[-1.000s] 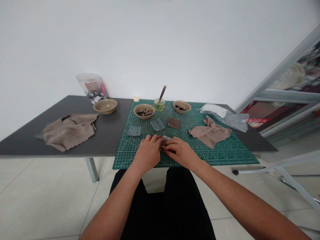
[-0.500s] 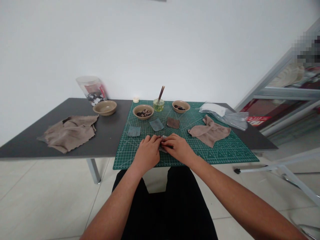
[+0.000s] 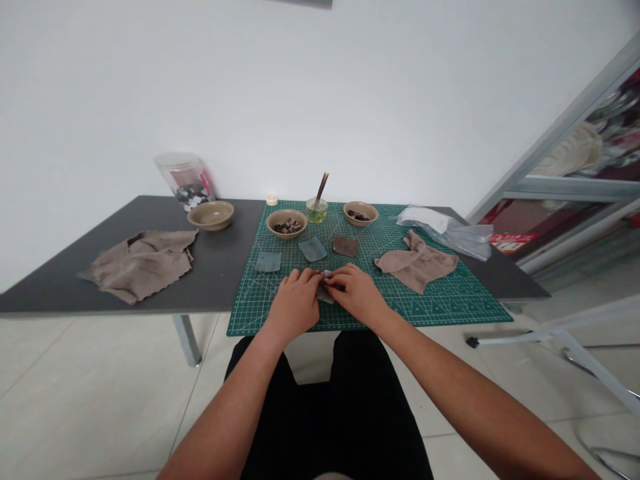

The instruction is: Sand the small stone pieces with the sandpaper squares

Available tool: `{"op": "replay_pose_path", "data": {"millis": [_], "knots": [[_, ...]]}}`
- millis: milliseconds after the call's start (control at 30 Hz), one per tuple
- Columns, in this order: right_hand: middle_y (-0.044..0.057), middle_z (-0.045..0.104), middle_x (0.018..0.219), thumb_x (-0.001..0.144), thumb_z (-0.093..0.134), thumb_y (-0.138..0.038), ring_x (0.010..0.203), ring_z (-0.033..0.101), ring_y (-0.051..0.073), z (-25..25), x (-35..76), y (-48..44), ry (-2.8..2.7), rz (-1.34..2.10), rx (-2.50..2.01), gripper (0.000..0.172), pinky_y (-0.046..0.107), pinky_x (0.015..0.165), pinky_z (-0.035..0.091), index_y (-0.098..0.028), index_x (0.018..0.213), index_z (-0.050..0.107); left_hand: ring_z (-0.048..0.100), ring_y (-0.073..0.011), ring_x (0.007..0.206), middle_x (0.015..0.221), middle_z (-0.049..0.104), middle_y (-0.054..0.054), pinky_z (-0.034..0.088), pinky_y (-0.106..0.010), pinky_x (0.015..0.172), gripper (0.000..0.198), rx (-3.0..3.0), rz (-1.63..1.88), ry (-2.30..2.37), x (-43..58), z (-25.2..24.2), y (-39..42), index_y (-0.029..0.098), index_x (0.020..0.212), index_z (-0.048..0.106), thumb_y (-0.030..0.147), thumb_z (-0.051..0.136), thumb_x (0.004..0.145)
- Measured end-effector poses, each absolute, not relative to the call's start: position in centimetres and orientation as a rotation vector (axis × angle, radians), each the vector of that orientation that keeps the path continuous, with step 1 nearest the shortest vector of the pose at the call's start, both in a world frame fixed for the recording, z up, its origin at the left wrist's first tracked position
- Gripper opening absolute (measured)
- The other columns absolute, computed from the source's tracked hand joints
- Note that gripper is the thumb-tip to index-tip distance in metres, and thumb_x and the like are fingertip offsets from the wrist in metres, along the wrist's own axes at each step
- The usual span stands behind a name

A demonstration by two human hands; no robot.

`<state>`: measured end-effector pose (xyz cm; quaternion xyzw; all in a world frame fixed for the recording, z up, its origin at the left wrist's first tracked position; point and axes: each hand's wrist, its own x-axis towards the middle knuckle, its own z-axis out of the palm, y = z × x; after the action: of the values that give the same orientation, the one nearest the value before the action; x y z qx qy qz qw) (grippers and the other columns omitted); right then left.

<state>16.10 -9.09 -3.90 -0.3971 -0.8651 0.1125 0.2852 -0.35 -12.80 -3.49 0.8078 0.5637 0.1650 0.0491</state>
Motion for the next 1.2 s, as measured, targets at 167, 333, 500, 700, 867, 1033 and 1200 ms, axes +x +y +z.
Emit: {"op": "replay_pose_path", "data": {"millis": [167,333,500,700,867,1033,1200], "knots": [[0.004,0.073,0.092,0.082,0.068,-0.016,0.089,0.059,0.020,-4.1,16.0,-9.2,-2.391,0.326,-0.976,0.009,0.034,0.083,0.049,-0.020,0.083,0.075,0.048,-0.0275,0.106,0.123,0.059,-0.010,0.042,-0.044,0.088,0.046,2.432,0.594,1.668,-0.6,-3.5,-12.9,0.018,0.129,0.050,0.012,0.041,0.084],[0.008,0.068,0.117,0.084,0.067,-0.025,0.104,0.058,0.023,-4.3,16.4,-9.5,-2.275,0.297,-1.089,0.023,0.041,0.094,0.045,-0.021,0.105,0.072,0.051,-0.0246,0.104,0.118,0.062,-0.007,0.044,-0.041,0.090,0.045,2.334,0.792,1.545,-1.2,-3.6,-12.8,0.021,0.124,0.050,0.008,0.047,0.081],[0.008,0.063,0.125,0.077,0.072,-0.028,0.114,0.052,0.025,-4.2,16.9,-10.2,-2.295,0.390,-1.111,0.037,0.043,0.100,0.041,-0.021,0.113,0.067,0.052,-0.0244,0.103,0.111,0.065,-0.004,0.045,-0.042,0.091,0.038,2.302,0.876,1.492,-1.3,-3.9,-12.5,0.024,0.117,0.056,0.011,0.053,0.082],[0.009,0.066,0.114,0.079,0.071,-0.027,0.109,0.053,0.023,-4.0,17.0,-10.2,-2.212,0.499,-1.209,0.048,0.041,0.097,0.041,-0.018,0.124,0.055,0.055,-0.0231,0.098,0.104,0.066,-0.006,0.048,-0.041,0.089,0.030,2.225,0.989,1.479,-1.6,-4.4,-12.1,0.022,0.111,0.060,0.011,0.050,0.085],[0.012,0.050,0.140,0.081,0.067,-0.030,0.125,0.042,0.029,-3.9,18.1,-9.4,-2.236,0.423,-1.353,0.056,0.047,0.103,0.034,-0.019,0.133,0.052,0.058,-0.0220,0.101,0.104,0.065,-0.006,0.047,-0.041,0.093,0.024,2.144,1.112,1.492,-2.1,-4.5,-11.9,0.022,0.110,0.062,0.022,0.048,0.090],[0.008,0.056,0.133,0.085,0.061,-0.027,0.123,0.044,0.027,-3.5,20.9,-8.7,-2.325,0.402,-1.352,0.033,0.049,0.105,0.029,-0.023,0.118,0.061,0.059,-0.0207,0.102,0.104,0.064,-0.006,0.047,-0.041,0.095,0.026,2.072,1.121,1.506,-2.1,-4.2,-11.9,0.022,0.108,0.065,0.026,0.046,0.091],[0.011,0.062,0.113,0.081,0.063,-0.024,0.110,0.052,0.025,-4.0,24.8,-7.3,-2.199,0.312,-1.434,0.018,0.043,0.095,0.038,-0.017,0.096,0.059,0.060,-0.0198,0.100,0.104,0.065,-0.006,0.048,-0.039,0.093,0.028,2.051,1.116,1.518,-2.0,-3.9,-12.0,0.021,0.105,0.066,0.026,0.041,0.093]]}}
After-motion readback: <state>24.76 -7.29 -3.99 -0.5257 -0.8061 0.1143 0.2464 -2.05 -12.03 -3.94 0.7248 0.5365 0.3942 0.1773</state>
